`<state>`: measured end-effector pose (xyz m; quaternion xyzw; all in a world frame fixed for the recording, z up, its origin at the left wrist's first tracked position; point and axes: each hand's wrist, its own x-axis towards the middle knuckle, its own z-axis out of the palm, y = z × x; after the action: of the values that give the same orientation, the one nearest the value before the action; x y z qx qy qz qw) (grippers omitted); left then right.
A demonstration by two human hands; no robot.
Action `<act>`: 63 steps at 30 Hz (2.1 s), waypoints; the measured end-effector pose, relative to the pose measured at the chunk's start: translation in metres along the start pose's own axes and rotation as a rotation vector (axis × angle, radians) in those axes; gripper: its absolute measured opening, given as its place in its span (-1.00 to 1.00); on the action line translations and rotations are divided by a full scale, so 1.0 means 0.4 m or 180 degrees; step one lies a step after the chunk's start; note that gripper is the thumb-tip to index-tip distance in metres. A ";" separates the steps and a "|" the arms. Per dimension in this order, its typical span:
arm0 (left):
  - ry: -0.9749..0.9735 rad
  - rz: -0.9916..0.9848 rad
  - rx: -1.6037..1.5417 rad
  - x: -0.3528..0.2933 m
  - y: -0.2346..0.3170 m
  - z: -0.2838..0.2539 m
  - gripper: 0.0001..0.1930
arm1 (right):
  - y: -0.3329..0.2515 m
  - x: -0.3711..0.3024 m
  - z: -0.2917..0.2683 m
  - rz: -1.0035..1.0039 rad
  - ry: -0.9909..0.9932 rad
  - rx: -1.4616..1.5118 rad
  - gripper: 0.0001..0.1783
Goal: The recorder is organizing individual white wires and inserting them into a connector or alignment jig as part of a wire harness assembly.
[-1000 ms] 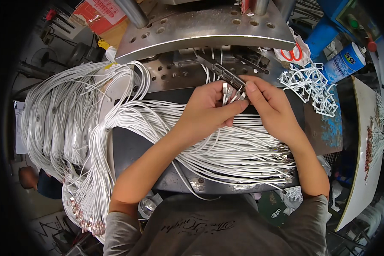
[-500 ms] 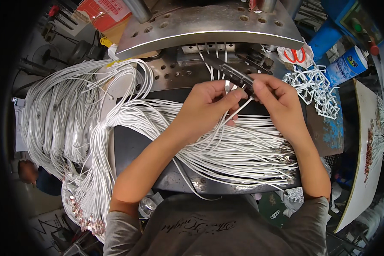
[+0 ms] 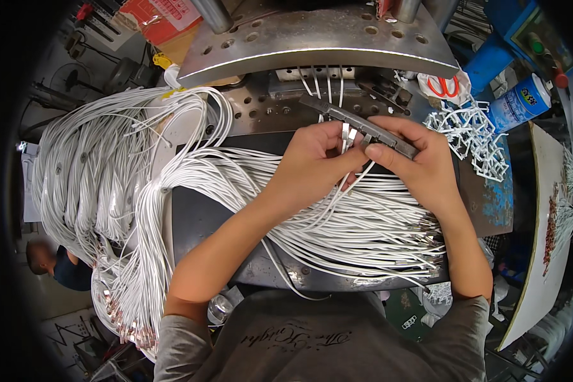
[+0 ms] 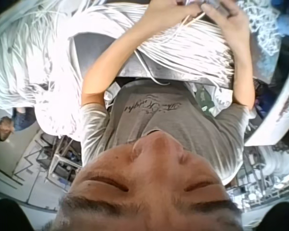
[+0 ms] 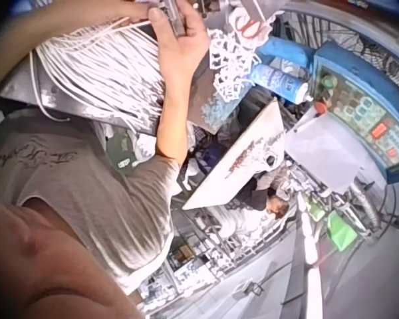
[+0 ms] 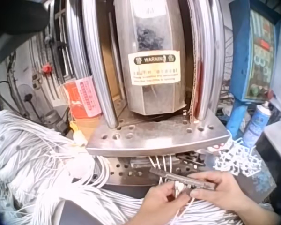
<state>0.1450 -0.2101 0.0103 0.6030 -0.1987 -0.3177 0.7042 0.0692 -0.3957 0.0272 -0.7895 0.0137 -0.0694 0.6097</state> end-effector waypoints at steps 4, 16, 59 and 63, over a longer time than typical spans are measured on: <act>-0.0247 -0.0070 -0.0051 0.000 0.005 -0.022 -0.84 | 0.019 0.003 -0.016 0.0300 0.0214 0.0262 -0.56; 0.0051 -0.0404 -0.0516 0.002 0.005 -0.030 -0.81 | 0.013 -0.005 -0.019 0.0408 0.0248 0.0570 -0.61; 0.1367 -0.0254 -0.0144 0.073 0.051 -0.085 -0.61 | 0.015 0.040 -0.116 0.0297 -0.0776 -0.1221 -0.76; 0.0660 -0.0896 -0.0485 0.099 0.036 -0.121 -0.68 | 0.003 0.166 -0.040 -0.0696 -0.0384 -0.2227 -0.80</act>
<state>0.2086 -0.2015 0.0108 0.5993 -0.0141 -0.3634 0.7132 0.1331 -0.4185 0.0362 -0.9496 -0.0838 -0.0785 0.2917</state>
